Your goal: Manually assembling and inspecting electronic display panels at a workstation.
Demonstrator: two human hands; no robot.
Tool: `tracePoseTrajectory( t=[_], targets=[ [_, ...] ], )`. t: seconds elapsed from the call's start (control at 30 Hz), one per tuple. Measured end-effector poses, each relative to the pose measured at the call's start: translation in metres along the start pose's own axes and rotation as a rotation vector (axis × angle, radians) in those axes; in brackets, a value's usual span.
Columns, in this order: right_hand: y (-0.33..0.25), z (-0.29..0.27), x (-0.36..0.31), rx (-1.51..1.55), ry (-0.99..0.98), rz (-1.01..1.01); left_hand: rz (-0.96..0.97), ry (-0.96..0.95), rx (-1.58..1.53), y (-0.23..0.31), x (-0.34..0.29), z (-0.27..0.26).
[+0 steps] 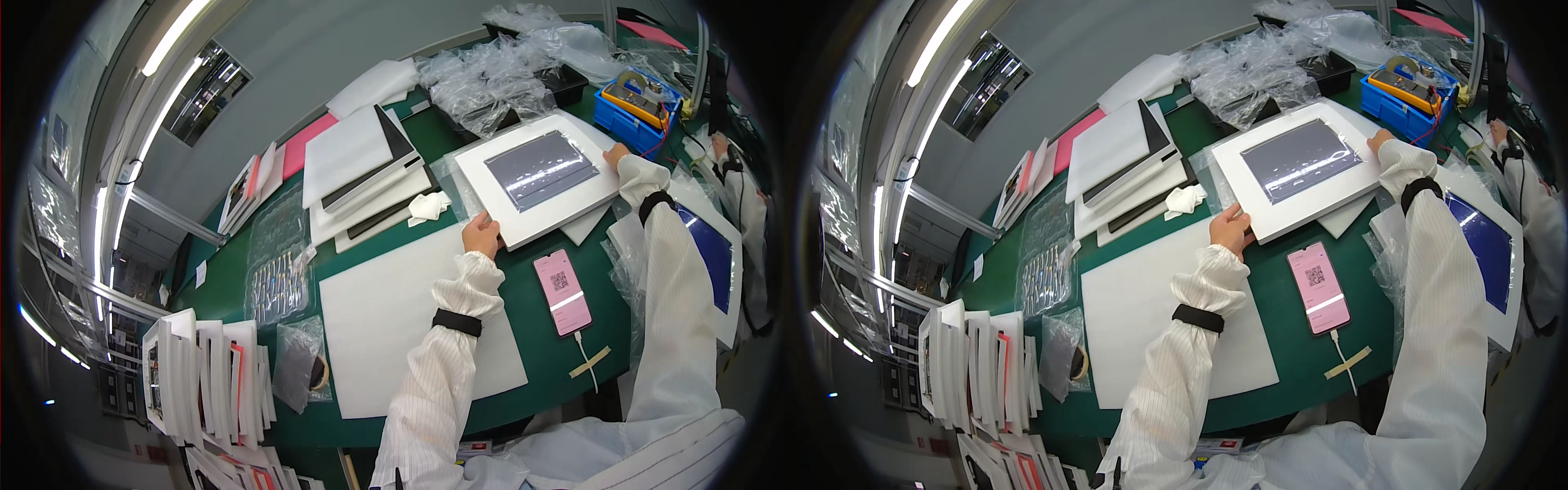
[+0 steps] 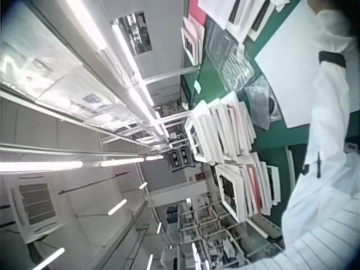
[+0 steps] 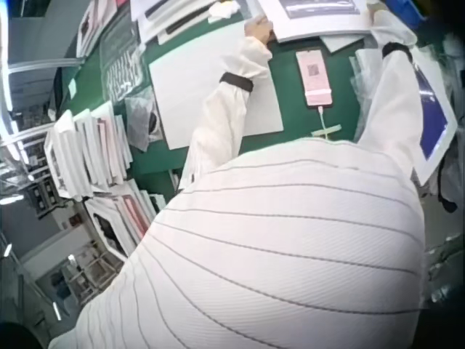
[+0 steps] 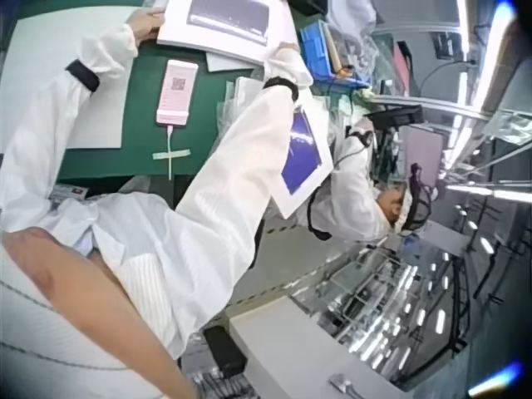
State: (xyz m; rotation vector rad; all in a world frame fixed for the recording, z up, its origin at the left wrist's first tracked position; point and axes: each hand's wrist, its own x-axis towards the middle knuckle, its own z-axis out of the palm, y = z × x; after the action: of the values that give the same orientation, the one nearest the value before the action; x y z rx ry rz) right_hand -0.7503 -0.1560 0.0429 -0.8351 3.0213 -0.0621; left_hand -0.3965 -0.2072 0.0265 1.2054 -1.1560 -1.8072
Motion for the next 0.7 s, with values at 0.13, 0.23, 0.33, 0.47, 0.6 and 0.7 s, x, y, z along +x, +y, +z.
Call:
tracePoseTrajectory(
  t=[0.13,0.23,0.33,0.47,0.6,0.7],
  targets=[
    [-0.02,-0.004,0.004,0.35,0.211,-0.088,0.011,-0.042,0.075,0.025,-0.038,-0.031],
    [-0.037,-0.012,-0.023,0.676,0.276,-0.352,0.058,-0.046,0.092,0.041,-0.081,-0.078],
    [-0.086,-0.034,-0.101,0.947,0.149,-0.636,0.082,0.05,0.23,0.06,-0.137,-0.155],
    [-0.135,-0.052,-0.213,0.968,-0.08,-0.928,0.091,0.258,0.41,0.05,-0.199,-0.233],
    [-0.19,-0.042,-0.308,0.849,-0.439,-1.1,0.18,0.281,0.741,0.015,-0.211,-0.295],
    [-0.234,-0.027,-0.347,0.734,-0.6,-1.029,0.261,0.305,0.952,-0.019,-0.207,-0.306]
  ],
)
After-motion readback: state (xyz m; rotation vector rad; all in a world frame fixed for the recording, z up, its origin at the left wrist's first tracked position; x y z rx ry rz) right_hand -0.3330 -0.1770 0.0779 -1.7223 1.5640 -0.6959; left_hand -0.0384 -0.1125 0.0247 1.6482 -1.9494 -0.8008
